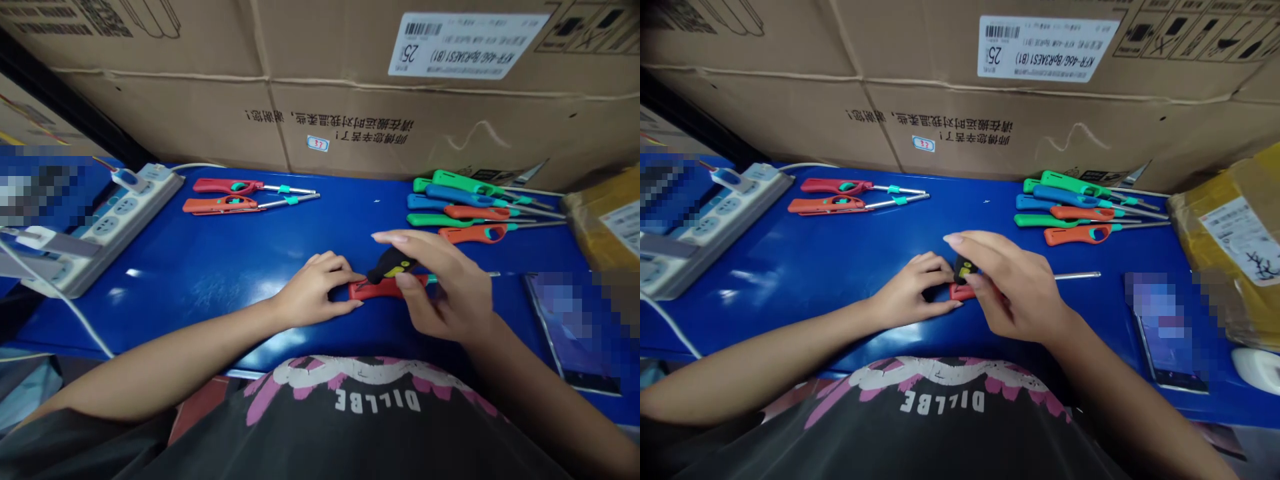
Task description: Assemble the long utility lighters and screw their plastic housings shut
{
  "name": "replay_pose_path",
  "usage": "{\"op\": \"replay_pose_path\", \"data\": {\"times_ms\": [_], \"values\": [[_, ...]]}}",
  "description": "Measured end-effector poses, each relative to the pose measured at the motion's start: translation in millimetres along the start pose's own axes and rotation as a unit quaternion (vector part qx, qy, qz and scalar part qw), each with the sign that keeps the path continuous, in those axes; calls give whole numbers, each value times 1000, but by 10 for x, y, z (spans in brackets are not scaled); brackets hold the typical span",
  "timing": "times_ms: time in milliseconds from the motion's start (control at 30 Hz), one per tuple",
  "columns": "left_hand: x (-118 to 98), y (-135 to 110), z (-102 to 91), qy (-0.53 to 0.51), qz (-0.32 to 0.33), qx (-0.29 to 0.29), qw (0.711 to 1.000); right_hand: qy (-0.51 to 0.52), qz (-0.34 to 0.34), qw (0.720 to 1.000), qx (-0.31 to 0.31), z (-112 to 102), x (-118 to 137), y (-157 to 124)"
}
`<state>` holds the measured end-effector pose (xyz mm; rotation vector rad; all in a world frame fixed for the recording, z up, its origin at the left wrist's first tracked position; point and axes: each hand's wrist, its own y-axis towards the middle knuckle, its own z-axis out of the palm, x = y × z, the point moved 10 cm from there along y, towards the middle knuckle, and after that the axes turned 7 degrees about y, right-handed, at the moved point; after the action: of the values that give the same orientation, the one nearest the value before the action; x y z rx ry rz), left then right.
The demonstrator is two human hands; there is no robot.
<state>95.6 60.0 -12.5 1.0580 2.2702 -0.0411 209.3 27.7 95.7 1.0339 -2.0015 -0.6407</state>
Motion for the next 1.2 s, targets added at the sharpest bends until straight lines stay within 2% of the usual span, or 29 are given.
{"op": "replay_pose_path", "data": {"times_ms": [133,267,467,633,833,967,1133,1200], "values": [[29,4,-9,-22,-6,1,1000,9,11,1000,10,-7,36,10],[45,5,-26,-50,-10,0,999,-32,27,999,4,-51,22,11],[78,4,-36,-58,-25,2,998,15,63,997,36,24,-73,-1],[92,10,-43,-77,-26,0,997,-9,46,999,9,-29,-103,11],[72,8,-60,-69,-14,-5,998,45,47,997,40,24,-91,41],[78,2,-46,-78,-17,-1,997,7,98,994,42,-25,-127,32],[94,-7,-21,-66,-24,4,998,-18,83,990,110,41,-124,37],[87,-11,-34,-59,-20,-1,998,-6,99,992,80,-3,-159,33]]}}
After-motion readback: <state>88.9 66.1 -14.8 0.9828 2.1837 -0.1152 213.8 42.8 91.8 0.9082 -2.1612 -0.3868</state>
